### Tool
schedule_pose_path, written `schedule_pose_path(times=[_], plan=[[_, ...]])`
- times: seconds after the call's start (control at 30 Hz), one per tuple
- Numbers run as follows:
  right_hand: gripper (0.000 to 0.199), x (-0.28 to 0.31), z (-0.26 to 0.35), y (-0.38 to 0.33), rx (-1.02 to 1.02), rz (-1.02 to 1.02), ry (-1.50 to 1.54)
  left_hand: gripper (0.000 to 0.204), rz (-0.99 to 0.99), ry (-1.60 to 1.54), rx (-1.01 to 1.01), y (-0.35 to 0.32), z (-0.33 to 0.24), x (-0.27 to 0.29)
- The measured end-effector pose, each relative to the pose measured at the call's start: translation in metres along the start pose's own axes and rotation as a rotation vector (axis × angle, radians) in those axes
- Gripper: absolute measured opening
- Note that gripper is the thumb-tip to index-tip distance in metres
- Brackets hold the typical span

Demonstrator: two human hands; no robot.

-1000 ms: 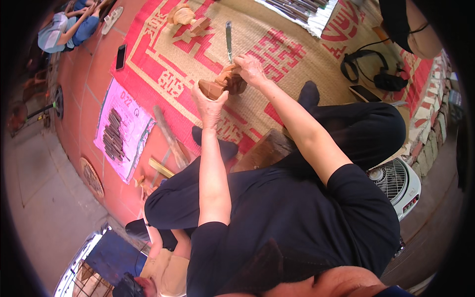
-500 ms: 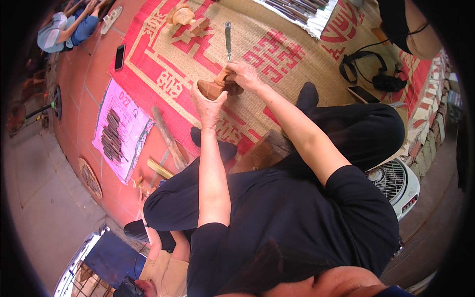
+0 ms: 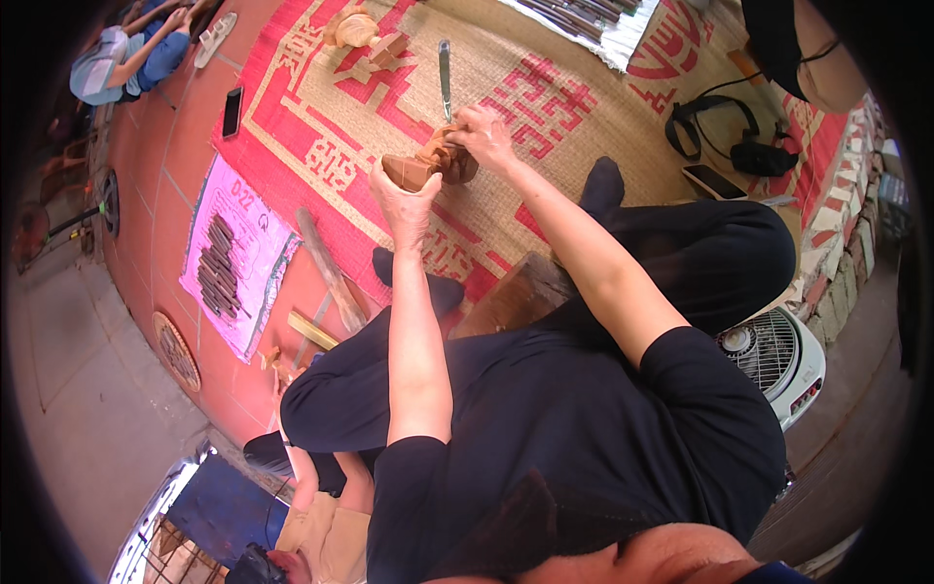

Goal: The person sits on a mat and uses a knife to carve a small wooden block, repeatedly peeling thin shavings from its surface. The person rotates the block and continues carving while other people work nearby.

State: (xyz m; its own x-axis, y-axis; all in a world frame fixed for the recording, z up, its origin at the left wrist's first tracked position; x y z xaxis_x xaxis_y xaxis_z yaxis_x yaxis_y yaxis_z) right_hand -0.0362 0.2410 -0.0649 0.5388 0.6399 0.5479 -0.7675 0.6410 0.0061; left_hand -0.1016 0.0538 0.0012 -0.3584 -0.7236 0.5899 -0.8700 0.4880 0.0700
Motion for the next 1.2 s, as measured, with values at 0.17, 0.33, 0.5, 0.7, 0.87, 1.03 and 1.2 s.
schedule_pose_path(times=[0.17, 0.33, 0.5, 0.7, 0.87, 1.03, 1.2], plan=[[0.024, -0.015, 0.004, -0.014, 0.167, -0.060, -0.071, 0.090, -0.008, 0.003, -0.050, -0.002, -0.011, 0.000], [0.022, -0.005, 0.008, -0.028, 0.241, -0.019, -0.206, 0.089, 0.001, -0.002, -0.008, 0.000, -0.017, -0.001], [0.015, 0.009, 0.014, -0.005, 0.050, -0.080, -0.035, 0.088, -0.010, 0.063, -0.048, -0.002, -0.020, -0.001], [0.013, -0.003, 0.007, -0.018, 0.130, -0.088, -0.166, 0.087, -0.002, 0.096, -0.074, -0.003, -0.029, -0.004], [0.020, -0.008, 0.006, -0.036, 0.338, 0.043, -0.454, 0.087, -0.019, 0.055, -0.051, 0.003, -0.024, -0.004], [0.015, 0.013, 0.007, -0.019, 0.100, -0.172, -0.125, 0.088, -0.003, 0.117, -0.046, 0.002, -0.032, -0.006], [0.012, -0.007, 0.014, -0.018, 0.190, -0.171, -0.169, 0.089, -0.025, 0.074, -0.067, 0.000, -0.027, -0.006]])
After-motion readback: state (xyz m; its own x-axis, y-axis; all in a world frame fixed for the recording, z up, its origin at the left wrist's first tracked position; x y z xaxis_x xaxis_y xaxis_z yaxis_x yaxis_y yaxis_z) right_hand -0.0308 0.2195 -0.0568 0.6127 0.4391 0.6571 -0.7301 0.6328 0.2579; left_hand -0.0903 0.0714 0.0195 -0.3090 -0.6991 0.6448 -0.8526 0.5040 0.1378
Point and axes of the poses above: each hand's wrist, its own y-axis towards the middle knuckle, its own x-axis out of the back of the hand, z = x × y, the point moved 10 cm from there along y, towards the middle knuckle, and after that the axes turned 1 degree about -y, right-handed, at the moved point
